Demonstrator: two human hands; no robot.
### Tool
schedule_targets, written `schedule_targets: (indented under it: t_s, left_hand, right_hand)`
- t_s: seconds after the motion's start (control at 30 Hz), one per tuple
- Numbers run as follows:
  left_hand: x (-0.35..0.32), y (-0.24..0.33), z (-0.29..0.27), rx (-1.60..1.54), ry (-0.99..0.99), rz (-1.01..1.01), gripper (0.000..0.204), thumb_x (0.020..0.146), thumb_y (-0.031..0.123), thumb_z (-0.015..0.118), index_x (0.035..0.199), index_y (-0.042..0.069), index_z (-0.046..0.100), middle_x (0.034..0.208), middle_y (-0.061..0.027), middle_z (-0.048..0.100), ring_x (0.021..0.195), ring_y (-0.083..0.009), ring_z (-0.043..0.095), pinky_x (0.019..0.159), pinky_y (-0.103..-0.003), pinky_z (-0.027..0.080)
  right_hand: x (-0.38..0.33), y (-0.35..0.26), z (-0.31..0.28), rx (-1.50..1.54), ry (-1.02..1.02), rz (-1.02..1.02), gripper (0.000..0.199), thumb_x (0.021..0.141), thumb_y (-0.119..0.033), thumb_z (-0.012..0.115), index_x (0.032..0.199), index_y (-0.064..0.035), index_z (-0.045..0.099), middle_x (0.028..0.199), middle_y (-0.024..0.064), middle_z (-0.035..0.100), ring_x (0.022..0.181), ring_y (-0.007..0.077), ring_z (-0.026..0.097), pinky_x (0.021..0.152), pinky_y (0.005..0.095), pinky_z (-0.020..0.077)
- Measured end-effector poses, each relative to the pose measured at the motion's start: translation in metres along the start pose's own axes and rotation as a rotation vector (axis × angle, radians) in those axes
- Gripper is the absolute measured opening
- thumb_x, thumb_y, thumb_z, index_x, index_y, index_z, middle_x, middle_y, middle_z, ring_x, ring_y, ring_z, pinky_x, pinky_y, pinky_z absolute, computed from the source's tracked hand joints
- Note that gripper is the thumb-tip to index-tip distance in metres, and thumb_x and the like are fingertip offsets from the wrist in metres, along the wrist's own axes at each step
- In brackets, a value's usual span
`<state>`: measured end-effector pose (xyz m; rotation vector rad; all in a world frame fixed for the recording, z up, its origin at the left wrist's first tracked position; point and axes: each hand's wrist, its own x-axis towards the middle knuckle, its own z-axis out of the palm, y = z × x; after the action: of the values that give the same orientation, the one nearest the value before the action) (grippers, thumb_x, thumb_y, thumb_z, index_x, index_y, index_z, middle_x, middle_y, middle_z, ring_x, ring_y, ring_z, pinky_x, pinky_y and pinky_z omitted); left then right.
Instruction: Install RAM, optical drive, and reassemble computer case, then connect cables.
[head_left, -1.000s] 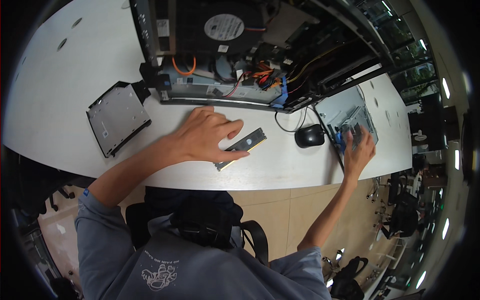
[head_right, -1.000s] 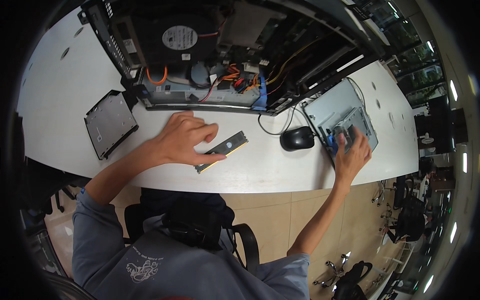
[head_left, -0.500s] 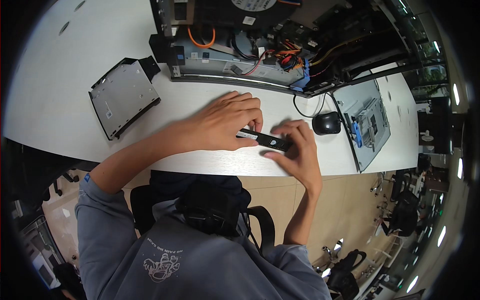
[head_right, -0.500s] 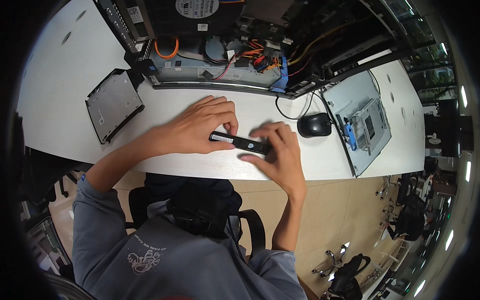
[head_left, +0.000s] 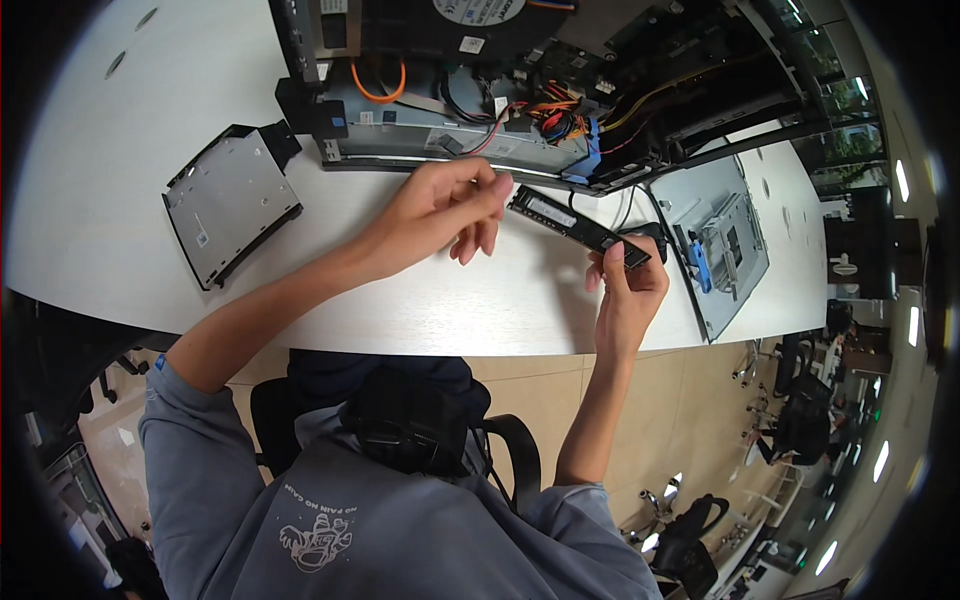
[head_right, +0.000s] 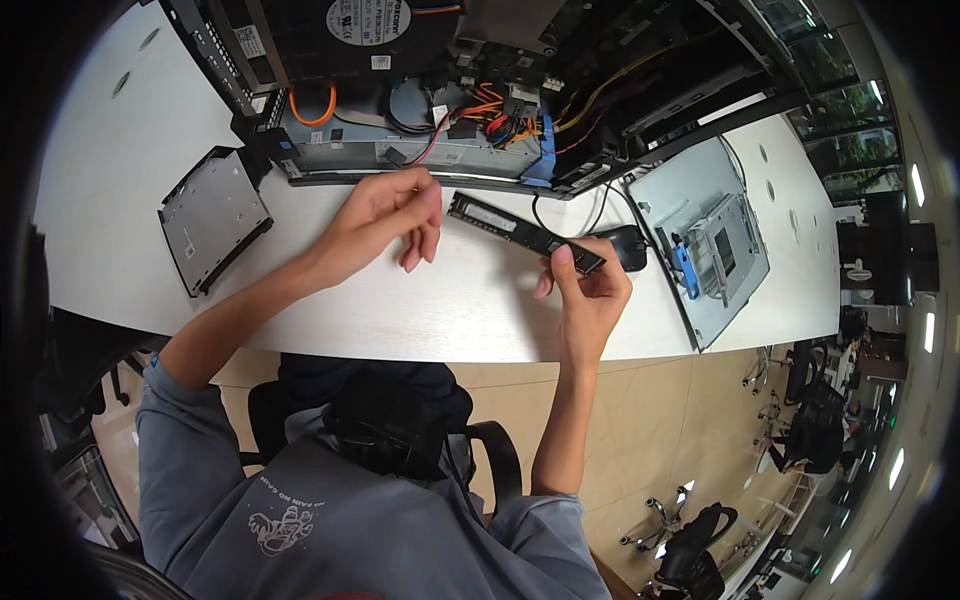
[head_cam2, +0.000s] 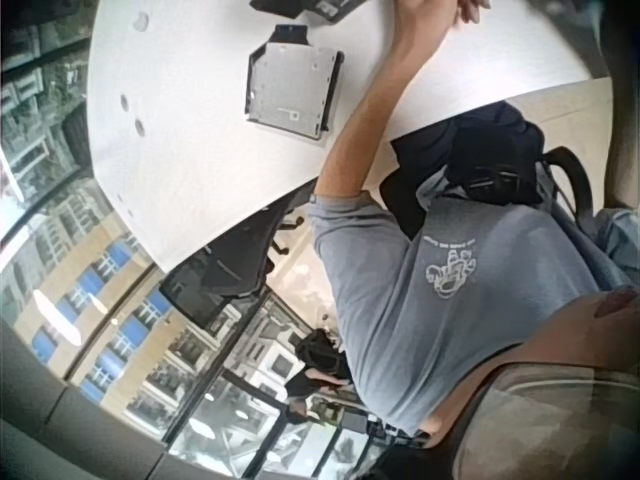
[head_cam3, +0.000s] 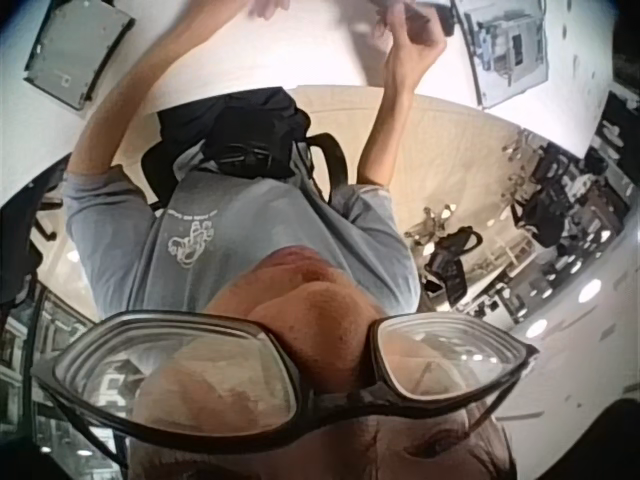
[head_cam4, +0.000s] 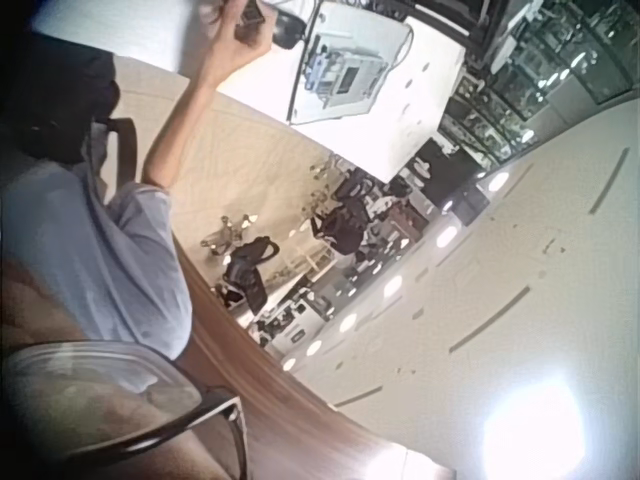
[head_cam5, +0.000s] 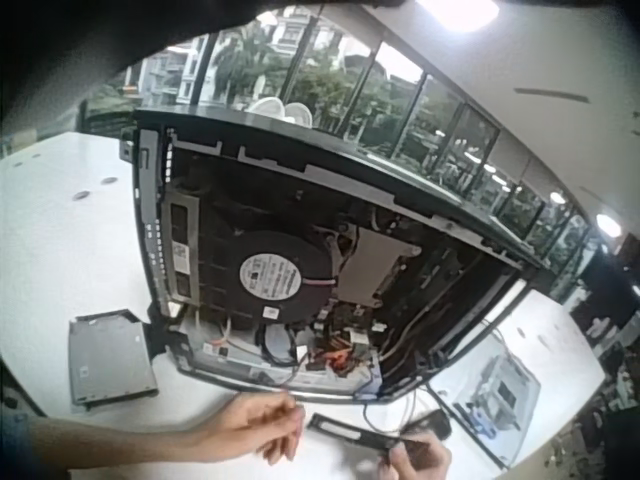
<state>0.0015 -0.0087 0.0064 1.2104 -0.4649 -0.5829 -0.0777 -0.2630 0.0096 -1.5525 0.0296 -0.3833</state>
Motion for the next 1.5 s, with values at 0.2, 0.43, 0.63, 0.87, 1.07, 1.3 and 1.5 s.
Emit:
schedule_targets:
  t_s: [0.2, 0.43, 0.63, 0.87, 1.07, 1.3, 1.5]
  left_hand:
    - [0.001, 0.000, 0.000, 0.063, -0.093, -0.082, 0.046, 0.111, 0.042, 0.044, 0.089, 0.005, 0.060, 0.070, -0.0070, 0.065, 0.052, -0.0093, 0.056, 0.052, -0.023, 0.046]
    - [-0.002, -0.004, 0.003, 0.023, -0.012, 0.005, 0.034, 0.109, 0.031, 0.056, 0.094, 0.002, 0.062, 0.074, -0.0067, 0.067, 0.053, -0.0055, 0.053, 0.050, -0.022, 0.039]
    - [-0.001, -0.008, 0.006, 0.046, 0.048, 0.080, 0.027, 0.110, 0.027, 0.054, 0.103, 0.002, 0.060, 0.076, -0.0057, 0.066, 0.056, -0.0051, 0.052, 0.052, -0.022, 0.040]
    - [-0.002, 0.000, 0.003, 0.057, 0.040, 0.048, 0.028, 0.113, 0.029, 0.041, 0.110, 0.005, 0.055, 0.071, -0.0038, 0.060, 0.056, -0.0059, 0.049, 0.055, -0.022, 0.041]
    - [-0.003, 0.001, 0.005, 0.027, 0.050, 0.044, 0.029, 0.111, 0.032, 0.049, 0.101, 0.005, 0.055, 0.067, -0.0013, 0.057, 0.059, -0.0047, 0.050, 0.053, -0.023, 0.039]
    - [-0.004, 0.000, 0.007, 0.033, 0.055, 0.040, 0.030, 0.110, 0.032, 0.053, 0.099, 0.004, 0.055, 0.066, -0.0009, 0.056, 0.058, -0.0045, 0.050, 0.052, -0.023, 0.039]
    - [-0.005, -0.001, 0.008, 0.060, 0.028, 0.034, 0.032, 0.109, 0.032, 0.054, 0.095, 0.004, 0.057, 0.067, 0.0003, 0.054, 0.058, -0.0039, 0.051, 0.052, -0.022, 0.039]
  right_hand:
    - [0.005, 0.000, 0.001, -0.117, -0.149, -0.365, 0.016, 0.086, 0.003, 0.078, 0.099, 0.0034, 0.069, 0.100, 0.0146, 0.067, 0.085, 0.0248, 0.070, 0.080, 0.0334, 0.0594]
    - [-0.002, 0.005, 0.021, 0.262, -0.073, -0.149, 0.083, 0.084, -0.004, 0.084, 0.150, 0.0001, 0.035, 0.107, 0.0150, 0.070, 0.095, 0.0248, 0.073, 0.085, 0.0346, 0.0590]
    - [-0.004, -0.010, 0.047, -0.033, -0.021, -0.064, 0.013, 0.102, -0.005, 0.063, 0.108, 0.0067, 0.063, 0.088, 0.0141, 0.073, 0.076, 0.0183, 0.072, 0.069, 0.0274, 0.0544]
    - [0.056, -0.046, 0.057, -0.532, 0.214, -0.566, 0.011, 0.101, -0.003, 0.064, 0.101, 0.0073, 0.059, 0.085, 0.0175, 0.075, 0.072, 0.0187, 0.076, 0.065, 0.0271, 0.0575]
    - [0.092, -0.055, 0.068, -0.805, 0.225, -0.766, 0.011, 0.098, -0.002, 0.066, 0.099, 0.0010, 0.056, 0.076, 0.0110, 0.071, 0.064, 0.0202, 0.073, 0.058, 0.0300, 0.0531]
    - [0.099, -0.062, 0.074, -0.782, 0.209, -0.678, 0.013, 0.100, -0.005, 0.065, 0.100, 0.0018, 0.055, 0.076, 0.0117, 0.070, 0.065, 0.0199, 0.074, 0.059, 0.0295, 0.0533]
    - [0.118, -0.074, 0.079, -0.823, 0.179, -0.641, 0.018, 0.100, -0.006, 0.065, 0.094, 0.0022, 0.050, 0.072, 0.0120, 0.067, 0.065, 0.0221, 0.074, 0.057, 0.0308, 0.0533]
